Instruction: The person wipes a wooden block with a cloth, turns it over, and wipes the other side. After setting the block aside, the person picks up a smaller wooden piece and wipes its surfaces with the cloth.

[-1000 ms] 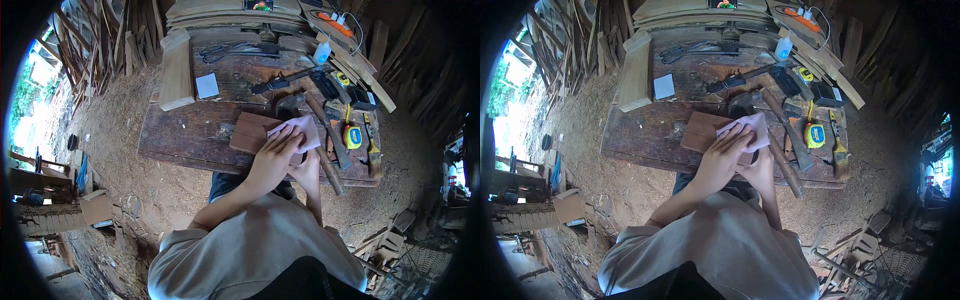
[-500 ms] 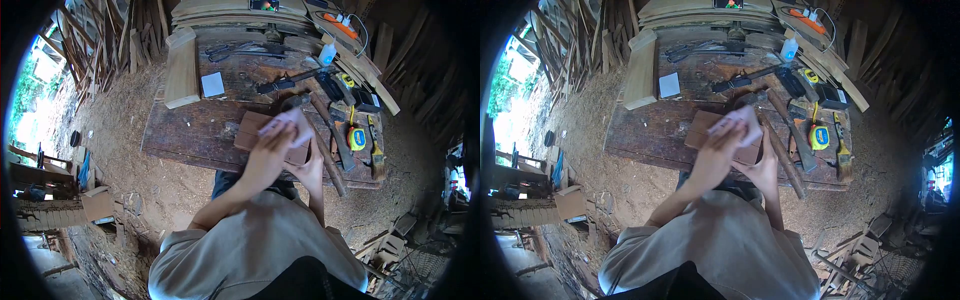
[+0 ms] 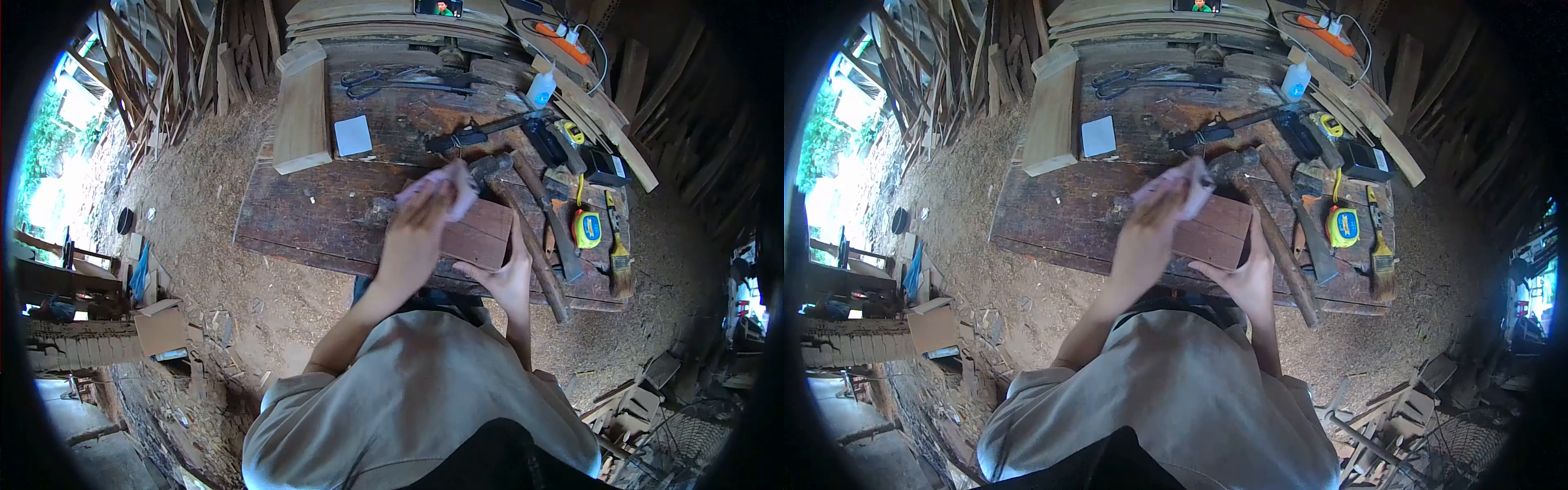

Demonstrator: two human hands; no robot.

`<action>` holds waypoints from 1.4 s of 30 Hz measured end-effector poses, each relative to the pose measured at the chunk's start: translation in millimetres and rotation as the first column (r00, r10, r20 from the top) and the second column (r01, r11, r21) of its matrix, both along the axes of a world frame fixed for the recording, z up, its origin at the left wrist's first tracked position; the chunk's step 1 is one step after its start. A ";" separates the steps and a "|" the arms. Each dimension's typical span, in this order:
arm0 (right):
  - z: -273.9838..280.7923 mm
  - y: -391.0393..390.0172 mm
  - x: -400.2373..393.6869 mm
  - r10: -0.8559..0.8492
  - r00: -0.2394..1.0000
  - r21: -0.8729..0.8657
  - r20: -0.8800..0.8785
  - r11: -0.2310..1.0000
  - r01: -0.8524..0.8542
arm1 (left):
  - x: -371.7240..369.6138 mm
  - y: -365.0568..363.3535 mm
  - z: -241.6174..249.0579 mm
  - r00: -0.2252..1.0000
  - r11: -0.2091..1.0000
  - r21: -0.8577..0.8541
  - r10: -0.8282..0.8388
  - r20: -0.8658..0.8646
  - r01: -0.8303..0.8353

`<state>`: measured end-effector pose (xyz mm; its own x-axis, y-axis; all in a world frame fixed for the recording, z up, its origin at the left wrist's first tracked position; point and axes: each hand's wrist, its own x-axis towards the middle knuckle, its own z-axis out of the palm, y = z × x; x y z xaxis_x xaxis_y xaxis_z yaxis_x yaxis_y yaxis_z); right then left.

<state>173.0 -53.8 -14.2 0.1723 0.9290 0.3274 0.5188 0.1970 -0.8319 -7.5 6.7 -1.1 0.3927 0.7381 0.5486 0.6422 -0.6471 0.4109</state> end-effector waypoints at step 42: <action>0.6 -1.0 0.7 -0.004 1.000 0.031 0.000 1.000 0.004 | -7.5 -24.2 -4.8 0.999 0.995 -0.090 -0.029 0.028 0.031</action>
